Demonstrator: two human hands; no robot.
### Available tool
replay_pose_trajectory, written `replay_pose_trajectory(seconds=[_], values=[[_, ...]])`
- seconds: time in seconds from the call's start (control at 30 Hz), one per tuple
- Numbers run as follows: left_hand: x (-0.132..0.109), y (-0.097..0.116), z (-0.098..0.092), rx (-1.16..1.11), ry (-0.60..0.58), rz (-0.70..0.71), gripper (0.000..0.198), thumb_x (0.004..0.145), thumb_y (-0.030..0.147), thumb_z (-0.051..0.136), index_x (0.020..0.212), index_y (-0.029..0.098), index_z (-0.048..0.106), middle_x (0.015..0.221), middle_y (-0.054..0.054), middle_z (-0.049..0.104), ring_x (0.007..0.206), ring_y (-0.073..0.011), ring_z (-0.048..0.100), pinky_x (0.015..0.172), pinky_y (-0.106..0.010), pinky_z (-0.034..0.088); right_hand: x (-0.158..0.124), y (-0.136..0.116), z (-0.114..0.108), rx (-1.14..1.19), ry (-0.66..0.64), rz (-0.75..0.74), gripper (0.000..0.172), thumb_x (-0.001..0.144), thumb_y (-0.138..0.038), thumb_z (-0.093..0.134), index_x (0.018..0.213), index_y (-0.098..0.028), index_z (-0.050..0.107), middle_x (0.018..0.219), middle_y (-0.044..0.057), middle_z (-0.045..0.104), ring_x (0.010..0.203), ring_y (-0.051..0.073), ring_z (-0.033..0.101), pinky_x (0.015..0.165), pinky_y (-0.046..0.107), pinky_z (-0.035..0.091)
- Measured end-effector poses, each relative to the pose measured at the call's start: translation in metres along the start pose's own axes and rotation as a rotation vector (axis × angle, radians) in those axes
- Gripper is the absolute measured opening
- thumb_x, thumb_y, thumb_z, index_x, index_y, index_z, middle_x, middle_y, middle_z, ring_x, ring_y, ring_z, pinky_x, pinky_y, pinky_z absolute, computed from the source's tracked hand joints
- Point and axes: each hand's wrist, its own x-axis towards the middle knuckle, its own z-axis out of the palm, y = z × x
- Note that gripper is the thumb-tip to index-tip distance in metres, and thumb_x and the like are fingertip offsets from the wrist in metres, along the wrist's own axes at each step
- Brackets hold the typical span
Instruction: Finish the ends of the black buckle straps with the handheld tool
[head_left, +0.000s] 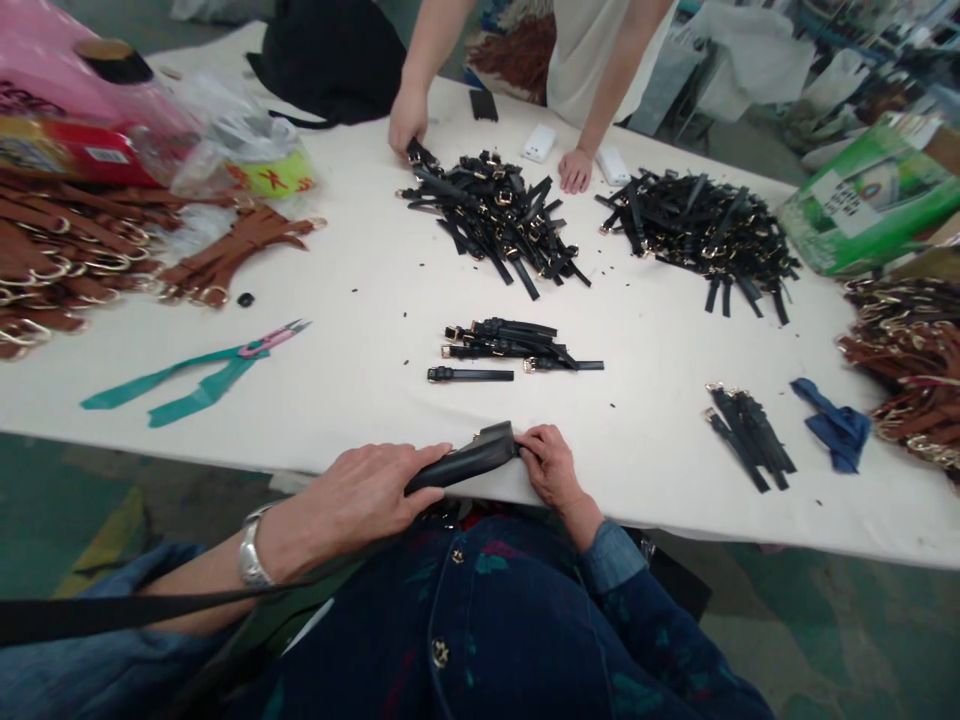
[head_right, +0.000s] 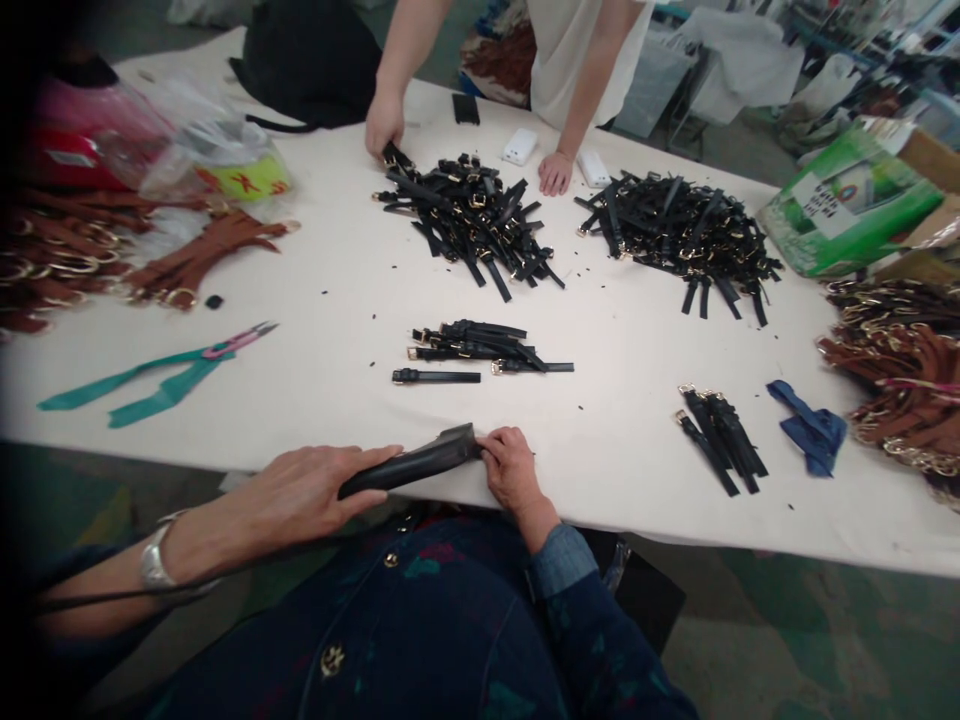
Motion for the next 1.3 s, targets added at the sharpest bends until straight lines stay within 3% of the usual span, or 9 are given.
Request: replay_pose_trajectory(seconds=[0.17, 0.33, 0.47, 0.73, 0.97, 1.1, 1.3], values=[[-0.007, -0.016, -0.006, -0.016, -0.021, -0.020, 0.055, 0.090, 0.049, 0.047, 0.140, 0.029, 0.052, 0.110, -0.012, 0.074, 0.098, -0.0352, 0.069, 0.084, -0.046, 0.051, 0.000, 0.000, 0.001, 0.002, -0.018, -0.007, 0.026, 0.087, -0.016, 0.053, 0.104, -0.022, 0.071, 0.092, 0.008, 0.062, 0.091, 0.022, 0.053, 0.082, 0.040, 0.048], [0.001, -0.003, -0.012, 0.030, -0.019, 0.046, 0.054, 0.089, 0.047, 0.048, 0.140, 0.028, 0.052, 0.111, -0.013, 0.073, 0.100, -0.0379, 0.068, 0.086, -0.051, 0.050, 0.000, -0.001, 0.000, -0.003, -0.016, 0.004, 0.026, 0.087, -0.017, 0.053, 0.105, -0.023, 0.071, 0.091, 0.008, 0.062, 0.090, 0.022, 0.053, 0.081, 0.039, 0.048], [0.009, 0.003, -0.005, 0.024, 0.018, 0.037, 0.052, 0.089, 0.045, 0.049, 0.137, 0.026, 0.055, 0.107, -0.014, 0.074, 0.096, -0.0388, 0.069, 0.081, -0.051, 0.051, 0.000, 0.000, -0.001, 0.000, -0.005, 0.005, 0.027, 0.088, -0.017, 0.051, 0.104, -0.023, 0.071, 0.092, 0.008, 0.061, 0.091, 0.023, 0.053, 0.081, 0.039, 0.048], [0.009, -0.030, 0.018, -0.377, 0.052, -0.001, 0.051, 0.091, 0.049, 0.049, 0.138, 0.030, 0.055, 0.125, -0.001, 0.070, 0.103, -0.0256, 0.068, 0.087, -0.030, 0.049, 0.000, 0.002, 0.001, -0.025, -0.014, -0.005, 0.026, 0.088, -0.017, 0.050, 0.104, -0.020, 0.071, 0.091, 0.008, 0.061, 0.090, 0.023, 0.052, 0.080, 0.038, 0.047], [-0.007, -0.045, 0.005, -0.281, 0.018, -0.033, 0.054, 0.091, 0.054, 0.048, 0.140, 0.031, 0.053, 0.111, -0.001, 0.075, 0.092, -0.0272, 0.071, 0.078, -0.031, 0.050, 0.000, 0.002, 0.000, -0.028, -0.028, 0.007, 0.026, 0.089, -0.019, 0.051, 0.105, -0.022, 0.071, 0.093, 0.008, 0.062, 0.091, 0.022, 0.053, 0.080, 0.038, 0.047], [-0.011, -0.037, -0.001, -0.152, -0.028, -0.040, 0.055, 0.090, 0.053, 0.049, 0.141, 0.032, 0.051, 0.108, -0.006, 0.075, 0.097, -0.0309, 0.069, 0.080, -0.036, 0.050, -0.001, 0.002, 0.002, -0.020, -0.017, 0.006, 0.026, 0.089, -0.018, 0.052, 0.105, -0.022, 0.071, 0.093, 0.008, 0.062, 0.091, 0.022, 0.053, 0.081, 0.038, 0.047], [0.000, -0.005, 0.008, -0.028, 0.028, 0.005, 0.054, 0.090, 0.048, 0.049, 0.140, 0.028, 0.052, 0.112, -0.013, 0.074, 0.098, -0.0352, 0.069, 0.086, -0.048, 0.051, 0.000, 0.001, 0.001, -0.013, 0.000, 0.014, 0.026, 0.088, -0.017, 0.051, 0.105, -0.022, 0.070, 0.092, 0.008, 0.062, 0.092, 0.022, 0.053, 0.082, 0.038, 0.047]])
